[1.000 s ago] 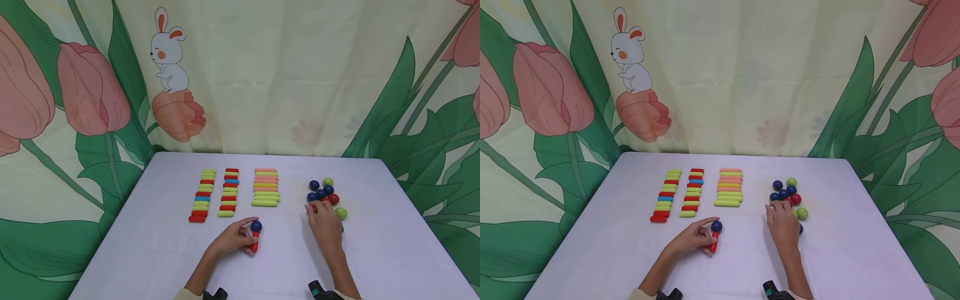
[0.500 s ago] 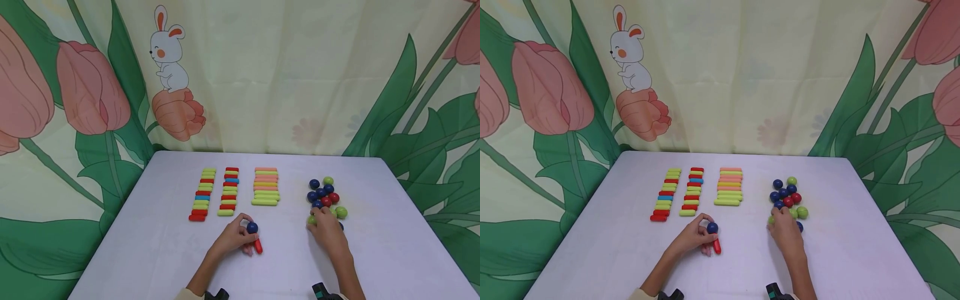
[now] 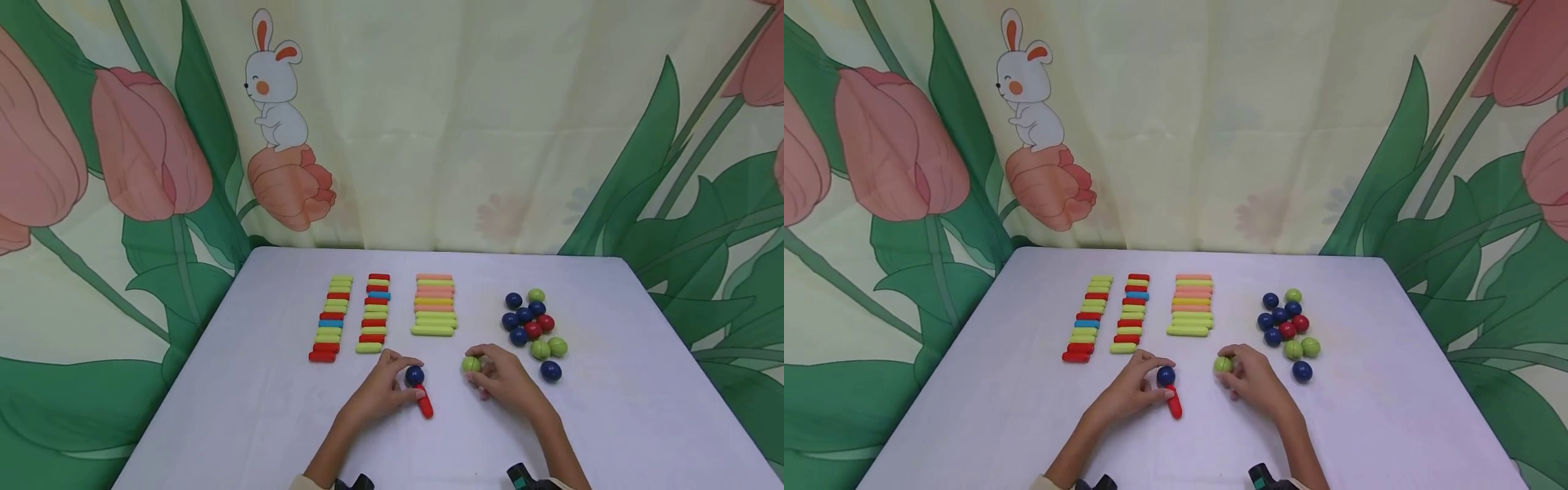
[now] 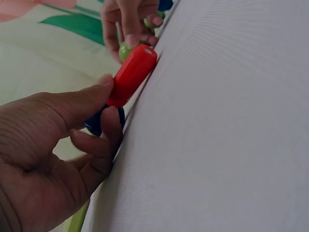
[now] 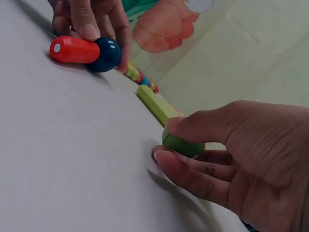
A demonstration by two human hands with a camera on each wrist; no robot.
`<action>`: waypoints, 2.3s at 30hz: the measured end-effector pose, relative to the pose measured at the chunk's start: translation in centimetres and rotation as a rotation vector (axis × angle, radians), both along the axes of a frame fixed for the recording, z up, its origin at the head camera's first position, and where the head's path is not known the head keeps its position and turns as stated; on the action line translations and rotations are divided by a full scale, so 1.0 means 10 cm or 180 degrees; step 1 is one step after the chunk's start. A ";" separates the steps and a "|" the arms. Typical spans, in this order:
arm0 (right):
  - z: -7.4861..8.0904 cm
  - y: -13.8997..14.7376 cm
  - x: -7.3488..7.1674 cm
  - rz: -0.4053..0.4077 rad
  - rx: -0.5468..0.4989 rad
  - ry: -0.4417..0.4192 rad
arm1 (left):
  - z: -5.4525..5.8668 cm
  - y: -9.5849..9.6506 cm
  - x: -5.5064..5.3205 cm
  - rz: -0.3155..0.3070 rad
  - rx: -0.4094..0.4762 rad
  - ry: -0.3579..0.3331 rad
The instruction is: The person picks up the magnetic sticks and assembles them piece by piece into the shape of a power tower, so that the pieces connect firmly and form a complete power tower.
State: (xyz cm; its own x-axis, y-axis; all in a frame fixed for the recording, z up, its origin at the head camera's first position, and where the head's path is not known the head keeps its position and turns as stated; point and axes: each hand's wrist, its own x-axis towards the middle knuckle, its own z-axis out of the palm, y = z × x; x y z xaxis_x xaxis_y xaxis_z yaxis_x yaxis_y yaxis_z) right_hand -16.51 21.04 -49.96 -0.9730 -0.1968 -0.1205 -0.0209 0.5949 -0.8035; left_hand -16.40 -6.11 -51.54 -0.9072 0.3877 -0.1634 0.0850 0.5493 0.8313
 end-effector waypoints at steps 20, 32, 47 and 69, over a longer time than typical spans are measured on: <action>-0.11 -0.14 -0.01 0.0365 -0.0903 -0.0267 | -0.05 0.00 -0.04 0.0718 0.0713 -0.0415; -0.15 -0.16 -0.02 0.0430 -0.1214 -0.0287 | 0.00 0.00 -0.03 0.0696 0.0711 -0.0490; -0.16 -0.17 -0.04 0.0215 -0.1270 -0.0450 | 0.09 -0.26 -0.11 0.1052 0.0186 0.0226; -0.18 -0.15 -0.04 -0.0118 0.0106 0.0334 | 0.11 -0.36 -0.10 0.1333 -0.0677 0.0791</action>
State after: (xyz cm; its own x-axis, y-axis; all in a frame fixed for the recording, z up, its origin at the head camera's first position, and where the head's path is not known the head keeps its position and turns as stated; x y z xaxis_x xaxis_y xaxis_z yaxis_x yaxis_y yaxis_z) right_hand -16.89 19.51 -51.72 -0.9872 -0.1580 -0.0234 -0.0813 0.6231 -0.7779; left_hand -17.41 -9.68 -50.40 -0.9986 -0.0343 0.0406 0.0026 0.7326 0.6806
